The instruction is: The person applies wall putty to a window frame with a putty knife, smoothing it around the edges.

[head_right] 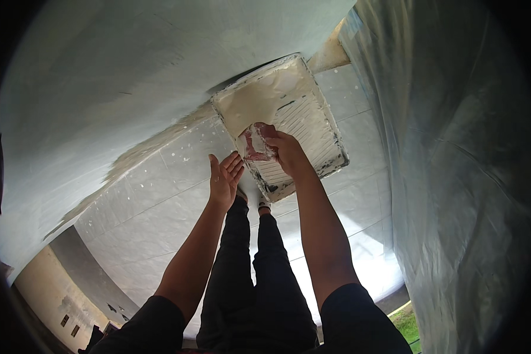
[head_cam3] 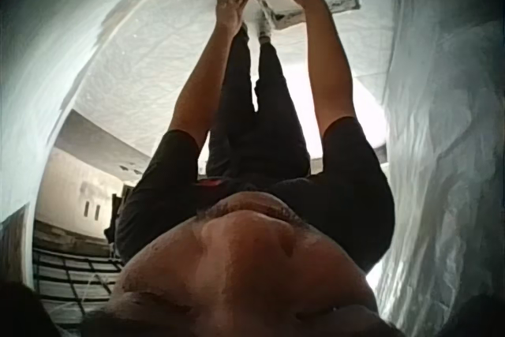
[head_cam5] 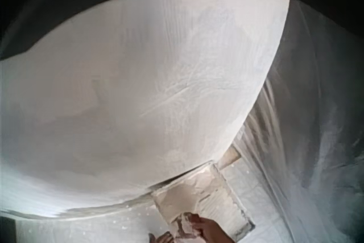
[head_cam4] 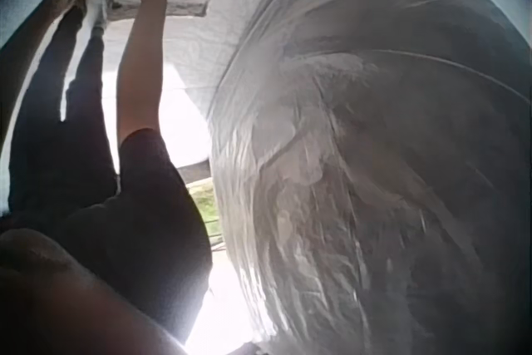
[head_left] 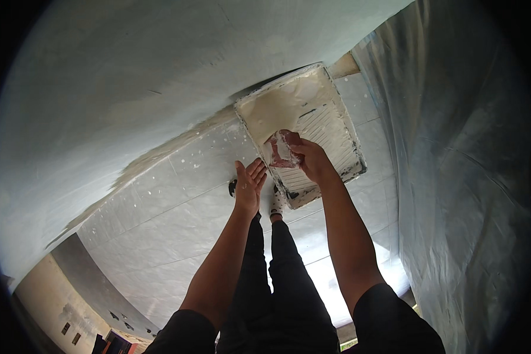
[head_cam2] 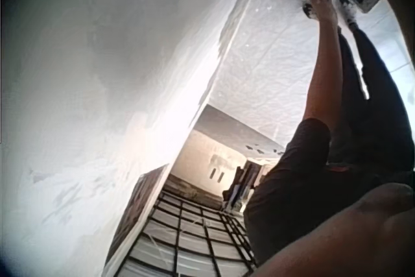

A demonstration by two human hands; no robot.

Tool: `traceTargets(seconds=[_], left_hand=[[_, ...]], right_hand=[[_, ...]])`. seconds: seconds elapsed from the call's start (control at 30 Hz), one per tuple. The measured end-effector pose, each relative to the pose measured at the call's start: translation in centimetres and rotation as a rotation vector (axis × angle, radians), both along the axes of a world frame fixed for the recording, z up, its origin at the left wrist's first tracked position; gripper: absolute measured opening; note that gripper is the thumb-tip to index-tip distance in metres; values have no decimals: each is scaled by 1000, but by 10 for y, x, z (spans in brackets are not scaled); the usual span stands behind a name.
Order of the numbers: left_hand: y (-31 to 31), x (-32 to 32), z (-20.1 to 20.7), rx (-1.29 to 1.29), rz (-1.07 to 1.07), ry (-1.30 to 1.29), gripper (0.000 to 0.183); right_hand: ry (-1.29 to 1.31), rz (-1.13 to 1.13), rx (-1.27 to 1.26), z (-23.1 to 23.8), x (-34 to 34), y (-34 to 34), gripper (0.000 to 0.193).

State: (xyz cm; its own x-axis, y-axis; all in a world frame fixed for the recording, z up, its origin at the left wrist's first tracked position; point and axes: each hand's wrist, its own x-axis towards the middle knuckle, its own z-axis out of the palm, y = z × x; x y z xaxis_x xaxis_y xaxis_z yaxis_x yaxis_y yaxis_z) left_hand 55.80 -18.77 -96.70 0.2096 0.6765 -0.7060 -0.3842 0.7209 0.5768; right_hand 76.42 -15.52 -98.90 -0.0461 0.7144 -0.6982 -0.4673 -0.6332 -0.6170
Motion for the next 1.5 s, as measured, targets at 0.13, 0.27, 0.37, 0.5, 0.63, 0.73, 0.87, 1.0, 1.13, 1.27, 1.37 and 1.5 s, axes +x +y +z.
traceTargets(seconds=[0.13,0.27,0.37,0.5,0.63,0.73,0.87,1.0,1.13,1.27,1.37,1.5], left_hand=[[-3,-18,18,12,2,5,103],[-20,-45,48,49,4,11,102],[-31,-50,89,70,-19,25,102],[-35,-42,148,119,-33,4,101],[-28,-29,210,186,-23,-20,100],[-16,-29,250,317,-12,-47,98],[-20,-49,273,424,77,-18,90],[-22,-69,295,402,72,103,92],[9,-133,384,771,182,214,88],[40,-239,528,1449,342,615,68],[58,-338,629,1750,545,605,63],[88,-444,775,1964,907,1112,53]], right_hand=[[181,-162,-39,41,5,-24,37],[-90,-79,-70,115,6,-45,36],[-153,-106,-8,168,3,-58,40],[79,-213,67,208,11,-73,43],[197,-290,122,262,8,-74,44],[233,-297,157,302,3,-66,39],[365,-506,-6,336,-25,-59,32],[413,-357,175,326,-35,-64,32],[299,-139,367,456,-77,-28,19],[153,19,706,605,-121,17,37],[174,166,1044,752,-184,37,44],[-41,103,1447,910,-278,58,35]])
